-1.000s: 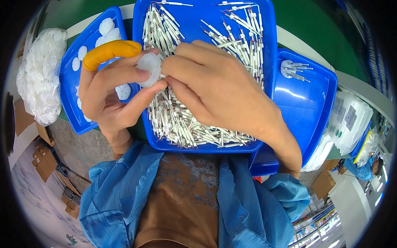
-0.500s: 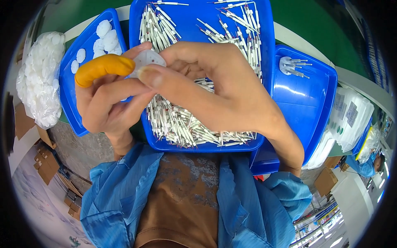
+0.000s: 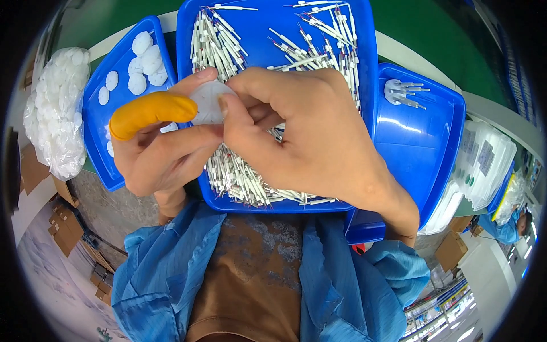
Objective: The person assembles components by taking circular plastic bases and inserting pins into their holes by hand, then placing the assembled pieces into a tray.
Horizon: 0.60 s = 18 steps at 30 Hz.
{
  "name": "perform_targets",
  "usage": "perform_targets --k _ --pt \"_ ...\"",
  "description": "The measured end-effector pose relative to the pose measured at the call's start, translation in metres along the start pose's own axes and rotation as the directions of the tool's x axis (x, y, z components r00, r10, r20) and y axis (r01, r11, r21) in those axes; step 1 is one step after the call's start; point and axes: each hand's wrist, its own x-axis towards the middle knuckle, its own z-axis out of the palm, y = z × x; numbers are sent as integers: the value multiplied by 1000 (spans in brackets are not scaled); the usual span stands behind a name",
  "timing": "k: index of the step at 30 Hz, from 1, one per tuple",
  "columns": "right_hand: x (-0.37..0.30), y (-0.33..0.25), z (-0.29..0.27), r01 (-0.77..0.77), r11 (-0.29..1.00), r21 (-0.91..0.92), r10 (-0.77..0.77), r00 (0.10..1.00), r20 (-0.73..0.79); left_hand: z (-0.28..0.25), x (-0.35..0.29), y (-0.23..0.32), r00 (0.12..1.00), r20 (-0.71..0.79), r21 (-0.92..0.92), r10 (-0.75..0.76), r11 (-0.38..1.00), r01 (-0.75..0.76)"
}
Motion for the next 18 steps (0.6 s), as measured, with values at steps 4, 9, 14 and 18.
perform_targets --k 4,9,14,18 --pt "-1 -4 -1 2 995 -103 0 1000 18 6 -6 -2 996 -91 -57 -12 998 7" --pt "11 15 -23 -175 811 -558 79 978 -191 -3 -5 -1 988 26 -220 -153 963 155" --pt "15 46 -26 -246 696 -675 83 961 -265 0 -3 0 963 -33 -293 -266 924 245" --pt "22 44 -17 -143 655 -742 39 987 -156 0 -4 6 907 -7 -521 -420 776 356"
